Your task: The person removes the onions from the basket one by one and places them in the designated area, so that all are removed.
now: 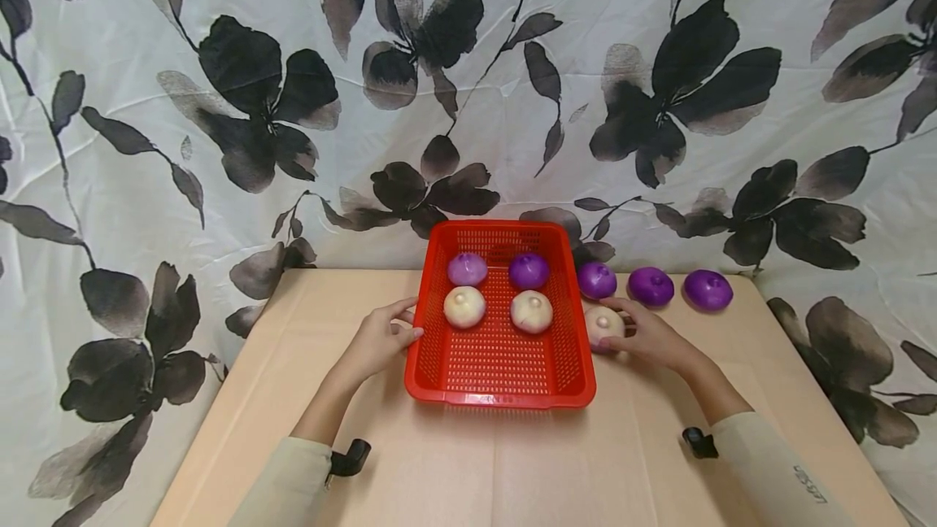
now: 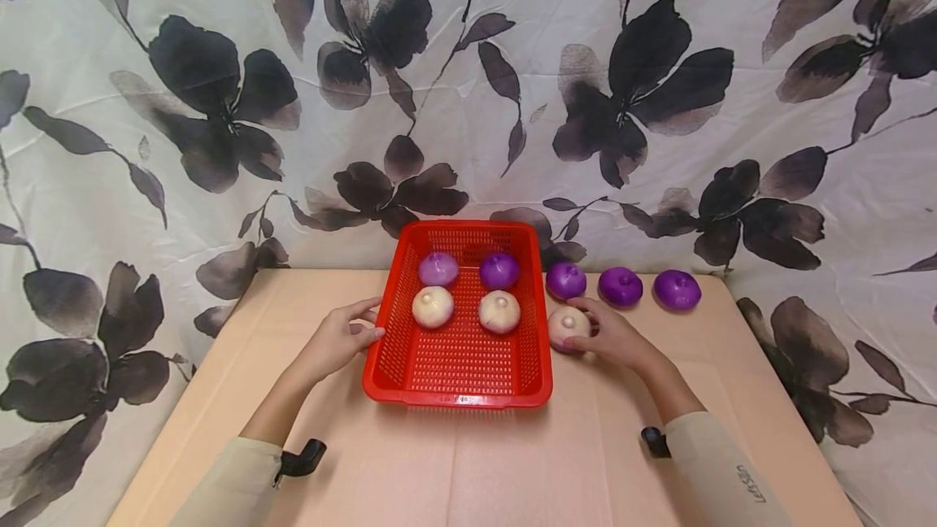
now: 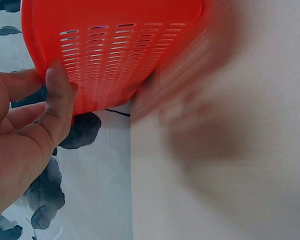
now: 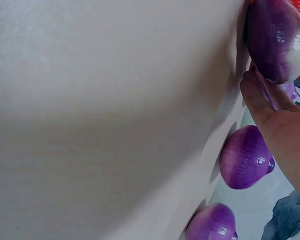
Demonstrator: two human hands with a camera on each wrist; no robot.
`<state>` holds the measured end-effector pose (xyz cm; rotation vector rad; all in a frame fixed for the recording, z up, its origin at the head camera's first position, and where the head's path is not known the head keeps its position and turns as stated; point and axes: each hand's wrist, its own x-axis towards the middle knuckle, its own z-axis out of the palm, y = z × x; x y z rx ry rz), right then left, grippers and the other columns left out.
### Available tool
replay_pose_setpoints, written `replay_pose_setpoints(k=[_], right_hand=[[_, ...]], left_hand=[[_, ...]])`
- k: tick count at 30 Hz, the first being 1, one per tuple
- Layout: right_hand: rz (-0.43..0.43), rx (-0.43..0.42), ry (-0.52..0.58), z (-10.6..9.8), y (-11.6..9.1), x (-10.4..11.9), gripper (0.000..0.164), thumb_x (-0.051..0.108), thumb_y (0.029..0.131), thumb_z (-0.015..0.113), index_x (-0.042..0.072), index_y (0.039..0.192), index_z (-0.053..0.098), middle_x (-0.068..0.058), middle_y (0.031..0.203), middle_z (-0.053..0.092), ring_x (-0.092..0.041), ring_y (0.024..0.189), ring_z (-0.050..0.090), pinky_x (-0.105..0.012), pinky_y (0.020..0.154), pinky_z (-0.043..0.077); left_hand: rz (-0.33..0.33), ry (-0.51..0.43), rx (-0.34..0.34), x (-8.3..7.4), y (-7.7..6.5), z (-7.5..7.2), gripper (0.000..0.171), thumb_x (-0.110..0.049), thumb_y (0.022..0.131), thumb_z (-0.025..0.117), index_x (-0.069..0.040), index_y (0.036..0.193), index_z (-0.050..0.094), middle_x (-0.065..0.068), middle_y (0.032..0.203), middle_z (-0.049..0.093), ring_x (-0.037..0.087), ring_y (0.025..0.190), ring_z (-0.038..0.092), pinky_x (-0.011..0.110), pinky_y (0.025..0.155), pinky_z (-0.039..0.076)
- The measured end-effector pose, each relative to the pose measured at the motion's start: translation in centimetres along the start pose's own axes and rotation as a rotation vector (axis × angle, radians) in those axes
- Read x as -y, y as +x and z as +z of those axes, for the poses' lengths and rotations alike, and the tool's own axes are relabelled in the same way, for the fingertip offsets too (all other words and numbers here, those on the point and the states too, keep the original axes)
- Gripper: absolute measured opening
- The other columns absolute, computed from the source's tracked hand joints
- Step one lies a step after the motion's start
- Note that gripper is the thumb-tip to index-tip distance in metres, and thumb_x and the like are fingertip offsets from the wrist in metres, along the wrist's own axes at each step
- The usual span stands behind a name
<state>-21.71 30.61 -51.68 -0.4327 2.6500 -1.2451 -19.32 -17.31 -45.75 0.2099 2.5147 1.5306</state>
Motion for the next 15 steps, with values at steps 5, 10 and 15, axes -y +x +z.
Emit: replay_pose_setpoints(k=[5, 10, 15], right_hand=[[-0.01, -0.001, -0.001, -0.3, -0.2, 0.4, 0.078, 0.027, 0.089, 0.082, -0.002, 0.151, 0.043, -0.027, 0.15, 0.047, -0.053, 0.129, 0.052, -0.064, 0.105, 0.049], [-0.02, -0.025, 0.009, -1.2, -0.4, 1.5, 0.075, 0.024, 0.092, 0.079, -0.006, 0.15, 0.042, -0.03, 0.149, 0.047, -0.053, 0.128, 0.052, -0.066, 0.106, 0.048], [-0.062, -0.055, -0.036, -2.6, -0.1, 3.6, 0.073, 0.024, 0.092, 0.079, -0.006, 0.149, 0.044, -0.03, 0.15, 0.048, -0.054, 0.133, 0.05, -0.066, 0.111, 0.042]], left_hand=[[0.001, 0.0, 0.0, 0.0, 0.1, 0.0, 0.062, 0.001, 0.095, 0.069, 0.0, 0.153, 0.046, 0.022, 0.117, 0.065, 0.017, 0.076, 0.071, 0.034, 0.068, 0.064], [0.0, -0.002, 0.004, 0.0, 0.1, 0.0, 0.062, 0.0, 0.095, 0.069, 0.0, 0.153, 0.046, 0.022, 0.117, 0.065, 0.017, 0.075, 0.072, 0.033, 0.067, 0.064], [-0.004, -0.005, 0.004, 0.1, 0.1, 0.0, 0.062, 0.0, 0.095, 0.069, 0.0, 0.153, 0.046, 0.022, 0.117, 0.065, 0.017, 0.075, 0.072, 0.033, 0.068, 0.064]])
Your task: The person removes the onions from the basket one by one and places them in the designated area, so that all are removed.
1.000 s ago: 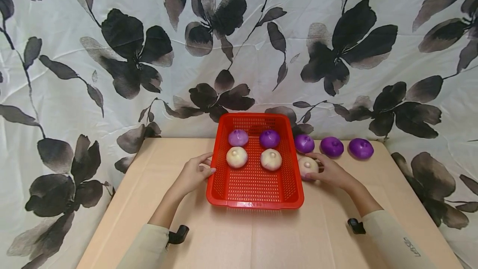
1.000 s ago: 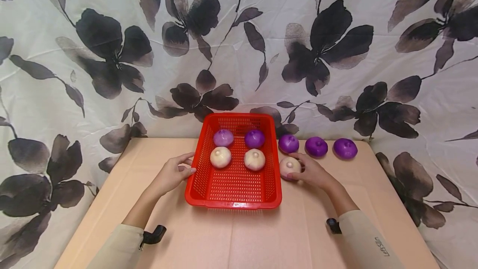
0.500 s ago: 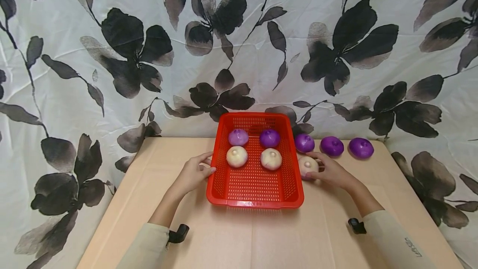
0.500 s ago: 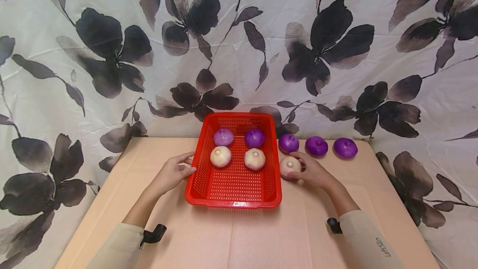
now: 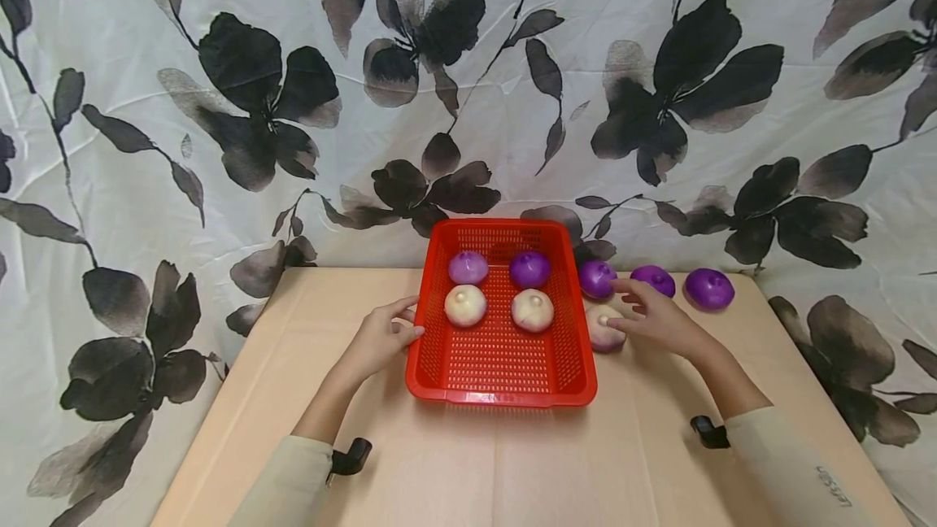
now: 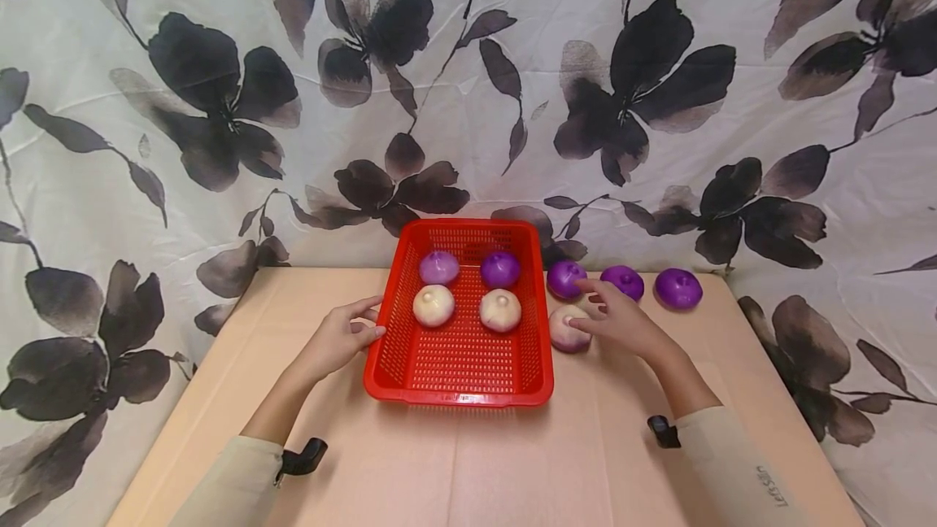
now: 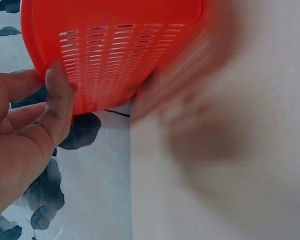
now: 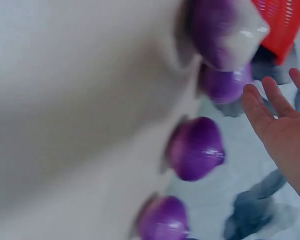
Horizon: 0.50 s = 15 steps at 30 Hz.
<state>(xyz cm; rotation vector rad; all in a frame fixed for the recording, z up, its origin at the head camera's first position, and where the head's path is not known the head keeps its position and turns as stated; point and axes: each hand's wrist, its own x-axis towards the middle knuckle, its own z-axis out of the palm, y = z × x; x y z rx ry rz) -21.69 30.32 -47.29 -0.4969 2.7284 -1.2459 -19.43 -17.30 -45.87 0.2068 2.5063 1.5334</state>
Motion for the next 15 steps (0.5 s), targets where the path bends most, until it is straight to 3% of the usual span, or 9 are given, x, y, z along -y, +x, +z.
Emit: replay_pose_setpoints(k=[7, 15], right_hand=[[-0.052, -0.021, -0.009, -1.6, 1.2, 3.7, 0.07, 0.023, 0.092, 0.079, 0.001, 0.15, 0.046, -0.025, 0.15, 0.051, -0.05, 0.135, 0.051, -0.065, 0.111, 0.042], [-0.101, 0.07, 0.064, -0.3, 3.8, 7.0, 0.071, 0.02, 0.09, 0.081, 0.004, 0.15, 0.046, -0.021, 0.153, 0.05, -0.046, 0.141, 0.048, -0.064, 0.114, 0.04]], left_hand=[[-0.001, -0.001, 0.001, -0.1, 0.0, 0.1, 0.062, 0.0, 0.095, 0.069, -0.001, 0.153, 0.046, 0.022, 0.117, 0.066, 0.017, 0.076, 0.072, 0.034, 0.068, 0.064], [0.005, 0.013, -0.006, -0.1, -0.2, 0.1, 0.061, 0.0, 0.095, 0.068, 0.0, 0.153, 0.046, 0.021, 0.118, 0.066, 0.017, 0.077, 0.072, 0.037, 0.069, 0.065]])
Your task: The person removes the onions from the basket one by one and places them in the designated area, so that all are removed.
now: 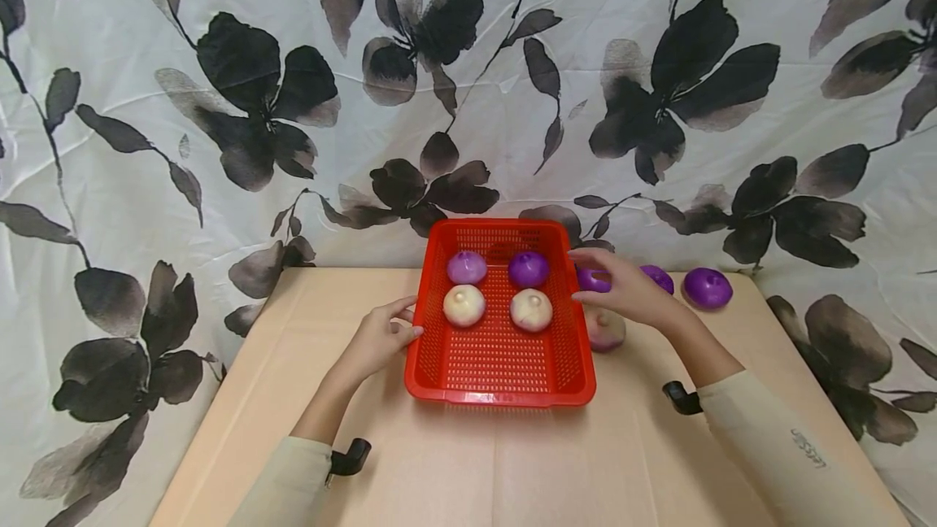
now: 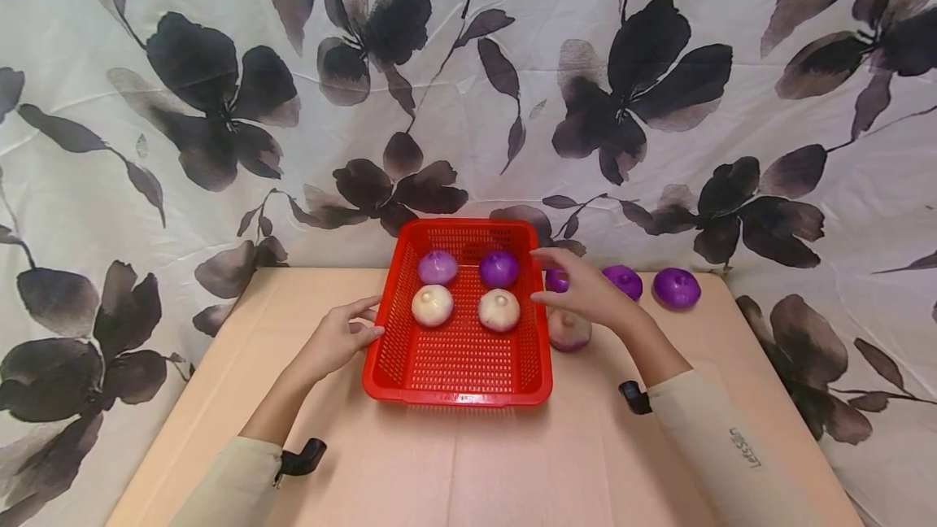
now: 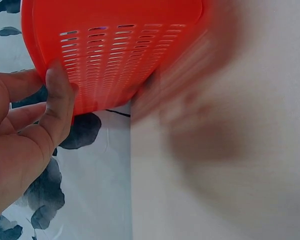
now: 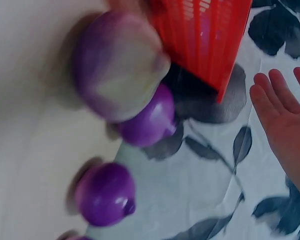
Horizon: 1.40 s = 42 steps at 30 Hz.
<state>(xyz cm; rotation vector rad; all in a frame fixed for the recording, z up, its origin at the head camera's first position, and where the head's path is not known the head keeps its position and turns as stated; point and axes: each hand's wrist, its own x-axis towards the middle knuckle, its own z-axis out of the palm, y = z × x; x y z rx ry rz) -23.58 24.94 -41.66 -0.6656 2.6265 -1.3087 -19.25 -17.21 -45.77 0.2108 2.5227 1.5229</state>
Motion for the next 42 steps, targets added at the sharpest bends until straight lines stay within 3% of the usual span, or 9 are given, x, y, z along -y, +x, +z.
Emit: replay_pose_setpoints(k=[8, 15, 19, 27, 32, 38, 42], right_hand=[[0.012, 0.107, -0.085, 3.1, 3.2, 1.6, 0.074, 0.025, 0.088, 0.083, 0.008, 0.15, 0.048, -0.015, 0.152, 0.054, -0.037, 0.142, 0.051, -0.058, 0.115, 0.043], [0.083, 0.201, -0.061, 5.4, 5.1, 2.3, 0.073, 0.027, 0.091, 0.08, 0.005, 0.152, 0.045, -0.022, 0.153, 0.05, -0.042, 0.141, 0.049, -0.06, 0.115, 0.043], [0.12, 0.234, -0.079, 6.6, 5.6, 2.3, 0.078, 0.027, 0.09, 0.08, 0.001, 0.154, 0.042, -0.024, 0.154, 0.048, -0.042, 0.139, 0.051, -0.059, 0.115, 0.043], [0.208, 0.247, -0.135, 8.1, 6.1, 2.4, 0.076, 0.021, 0.088, 0.08, -0.002, 0.151, 0.042, -0.022, 0.134, 0.06, -0.03, 0.109, 0.062, -0.05, 0.107, 0.052], [0.231, 0.261, -0.164, 8.5, 6.4, 2.4, 0.076, 0.014, 0.085, 0.081, -0.003, 0.149, 0.044, -0.019, 0.13, 0.061, -0.029, 0.108, 0.06, -0.048, 0.104, 0.052], [0.195, 0.273, -0.216, 8.9, 6.6, 2.0, 0.071, 0.01, 0.081, 0.083, -0.002, 0.143, 0.052, -0.017, 0.132, 0.063, -0.03, 0.112, 0.06, -0.05, 0.107, 0.051], [0.167, 0.288, -0.259, 9.4, 6.6, 1.8, 0.068, 0.009, 0.079, 0.084, 0.0, 0.14, 0.054, -0.017, 0.133, 0.064, -0.029, 0.111, 0.062, -0.05, 0.105, 0.052]], left_hand=[[0.003, -0.005, 0.003, 0.3, -0.1, -0.1, 0.061, 0.001, 0.095, 0.068, 0.0, 0.153, 0.046, 0.022, 0.117, 0.066, 0.017, 0.076, 0.071, 0.036, 0.069, 0.065], [-0.004, -0.005, -0.004, 0.5, -0.3, -0.1, 0.061, 0.001, 0.095, 0.069, -0.001, 0.152, 0.047, 0.02, 0.116, 0.066, 0.017, 0.075, 0.071, 0.033, 0.067, 0.064], [-0.007, -0.006, -0.003, 0.6, -0.2, 0.0, 0.062, 0.0, 0.095, 0.069, -0.001, 0.153, 0.047, 0.02, 0.116, 0.066, 0.017, 0.075, 0.071, 0.032, 0.068, 0.064], [-0.003, -0.007, -0.003, 0.5, -0.2, -0.1, 0.062, -0.001, 0.095, 0.069, -0.002, 0.153, 0.047, 0.02, 0.116, 0.066, 0.018, 0.076, 0.071, 0.033, 0.069, 0.064], [-0.006, -0.007, -0.002, 0.4, 0.0, -0.1, 0.062, 0.0, 0.095, 0.07, -0.001, 0.153, 0.047, 0.021, 0.115, 0.065, 0.018, 0.076, 0.071, 0.035, 0.069, 0.065], [-0.017, -0.019, -0.001, 0.4, 0.1, -0.2, 0.063, 0.001, 0.094, 0.07, -0.001, 0.153, 0.047, 0.021, 0.115, 0.064, 0.017, 0.075, 0.071, 0.033, 0.068, 0.064], [-0.004, -0.024, 0.002, 0.5, 0.2, -0.2, 0.062, 0.001, 0.095, 0.069, 0.001, 0.152, 0.046, 0.022, 0.116, 0.063, 0.017, 0.077, 0.071, 0.043, 0.073, 0.065]])
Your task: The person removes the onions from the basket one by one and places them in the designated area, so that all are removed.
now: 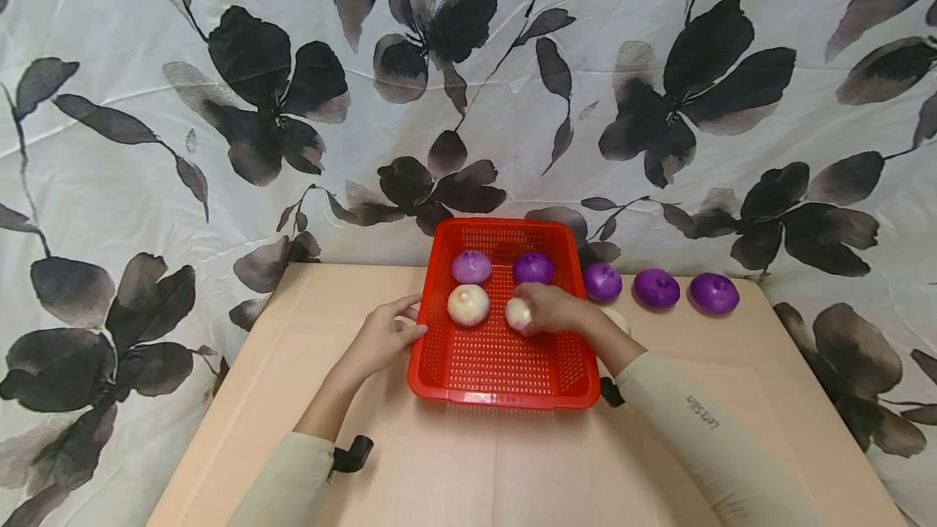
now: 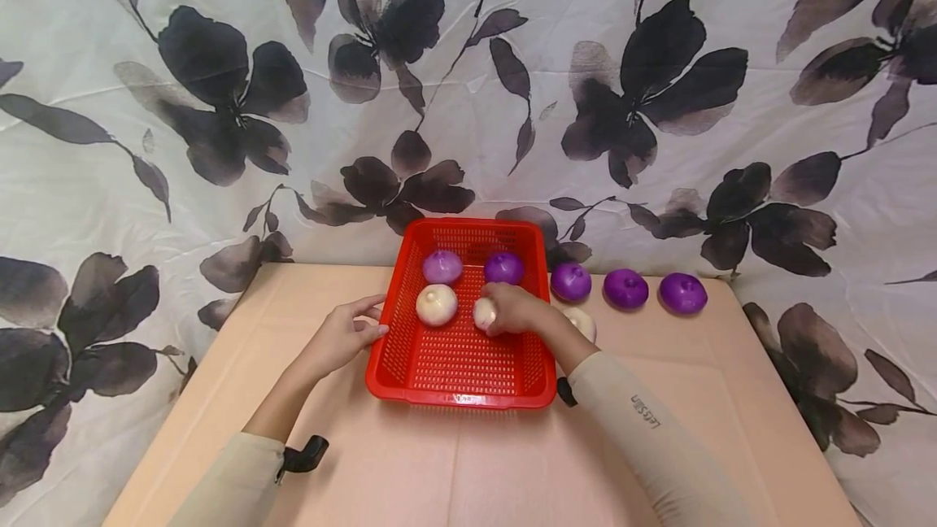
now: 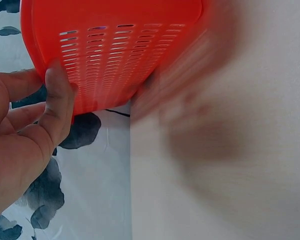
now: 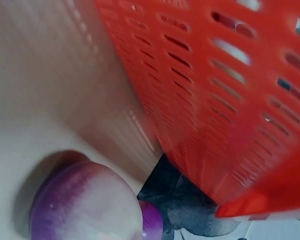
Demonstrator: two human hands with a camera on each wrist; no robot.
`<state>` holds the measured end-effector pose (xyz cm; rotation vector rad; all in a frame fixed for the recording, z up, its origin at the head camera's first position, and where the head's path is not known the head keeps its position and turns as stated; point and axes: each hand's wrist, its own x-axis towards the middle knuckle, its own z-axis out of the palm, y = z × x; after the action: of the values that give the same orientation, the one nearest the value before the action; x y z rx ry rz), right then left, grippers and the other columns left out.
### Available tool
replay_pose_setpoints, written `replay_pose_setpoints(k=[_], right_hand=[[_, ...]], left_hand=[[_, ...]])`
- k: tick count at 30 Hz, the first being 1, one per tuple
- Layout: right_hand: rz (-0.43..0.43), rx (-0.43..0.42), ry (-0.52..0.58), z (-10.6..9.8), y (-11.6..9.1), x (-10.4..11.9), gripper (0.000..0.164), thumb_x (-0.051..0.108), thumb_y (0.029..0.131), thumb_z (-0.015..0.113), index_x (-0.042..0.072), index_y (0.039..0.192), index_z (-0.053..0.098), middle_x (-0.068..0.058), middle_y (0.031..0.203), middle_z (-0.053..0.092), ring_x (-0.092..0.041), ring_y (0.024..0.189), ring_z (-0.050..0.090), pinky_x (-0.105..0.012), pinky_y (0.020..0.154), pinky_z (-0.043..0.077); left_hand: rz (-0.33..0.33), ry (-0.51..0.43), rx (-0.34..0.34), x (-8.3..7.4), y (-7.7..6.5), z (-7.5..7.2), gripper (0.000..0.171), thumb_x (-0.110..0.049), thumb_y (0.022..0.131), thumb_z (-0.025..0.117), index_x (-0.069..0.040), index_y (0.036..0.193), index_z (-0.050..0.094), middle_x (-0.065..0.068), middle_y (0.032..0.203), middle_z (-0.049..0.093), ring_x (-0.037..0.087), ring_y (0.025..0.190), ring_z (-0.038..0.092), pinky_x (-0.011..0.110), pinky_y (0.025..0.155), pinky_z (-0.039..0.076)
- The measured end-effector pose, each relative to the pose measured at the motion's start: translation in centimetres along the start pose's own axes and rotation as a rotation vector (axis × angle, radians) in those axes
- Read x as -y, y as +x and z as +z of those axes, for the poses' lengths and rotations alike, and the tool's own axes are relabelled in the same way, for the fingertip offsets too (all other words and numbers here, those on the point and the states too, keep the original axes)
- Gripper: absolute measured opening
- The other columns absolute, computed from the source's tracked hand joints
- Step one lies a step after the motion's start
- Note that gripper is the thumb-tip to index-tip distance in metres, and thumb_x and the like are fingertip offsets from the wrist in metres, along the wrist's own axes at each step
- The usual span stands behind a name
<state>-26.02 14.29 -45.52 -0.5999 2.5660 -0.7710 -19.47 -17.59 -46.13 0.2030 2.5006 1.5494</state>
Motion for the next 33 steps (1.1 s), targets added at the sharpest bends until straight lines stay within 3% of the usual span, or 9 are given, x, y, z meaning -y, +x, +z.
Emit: replay_pose_setpoints(k=[3, 21, 28, 33], right_hand=[[-0.02, -0.007, -0.024, 0.3, 0.0, 0.0, 0.067, 0.009, 0.078, 0.085, 0.0, 0.138, 0.056, -0.017, 0.13, 0.065, -0.029, 0.109, 0.062, -0.05, 0.104, 0.052], [-0.066, -0.036, -0.022, 1.9, 0.7, -0.7, 0.066, 0.012, 0.078, 0.088, 0.004, 0.138, 0.06, -0.014, 0.135, 0.062, -0.029, 0.117, 0.059, -0.05, 0.108, 0.048], [-0.118, -0.101, -0.021, 1.8, 0.6, -0.4, 0.066, 0.014, 0.076, 0.089, 0.005, 0.136, 0.063, -0.013, 0.134, 0.061, -0.028, 0.118, 0.058, -0.051, 0.108, 0.049], [-0.153, -0.153, 0.054, 1.1, 0.2, -0.2, 0.067, 0.016, 0.076, 0.091, 0.009, 0.137, 0.065, -0.01, 0.137, 0.06, -0.028, 0.123, 0.056, -0.052, 0.109, 0.048]], left_hand=[[0.008, -0.003, -0.001, -0.1, 0.1, 0.0, 0.062, 0.001, 0.094, 0.07, 0.001, 0.152, 0.047, 0.022, 0.115, 0.064, 0.017, 0.078, 0.071, 0.046, 0.074, 0.065], [0.001, -0.009, 0.002, -0.2, 0.0, 0.1, 0.062, 0.001, 0.095, 0.069, 0.0, 0.152, 0.047, 0.021, 0.114, 0.065, 0.018, 0.077, 0.071, 0.031, 0.068, 0.064], [-0.009, -0.002, -0.002, -0.2, -0.2, 0.1, 0.062, 0.0, 0.095, 0.069, -0.001, 0.153, 0.047, 0.019, 0.115, 0.066, 0.018, 0.078, 0.073, 0.033, 0.07, 0.065], [-0.01, 0.002, -0.005, -0.3, -0.2, 0.1, 0.062, 0.0, 0.095, 0.07, -0.001, 0.152, 0.047, 0.019, 0.115, 0.066, 0.018, 0.079, 0.072, 0.033, 0.071, 0.065]])
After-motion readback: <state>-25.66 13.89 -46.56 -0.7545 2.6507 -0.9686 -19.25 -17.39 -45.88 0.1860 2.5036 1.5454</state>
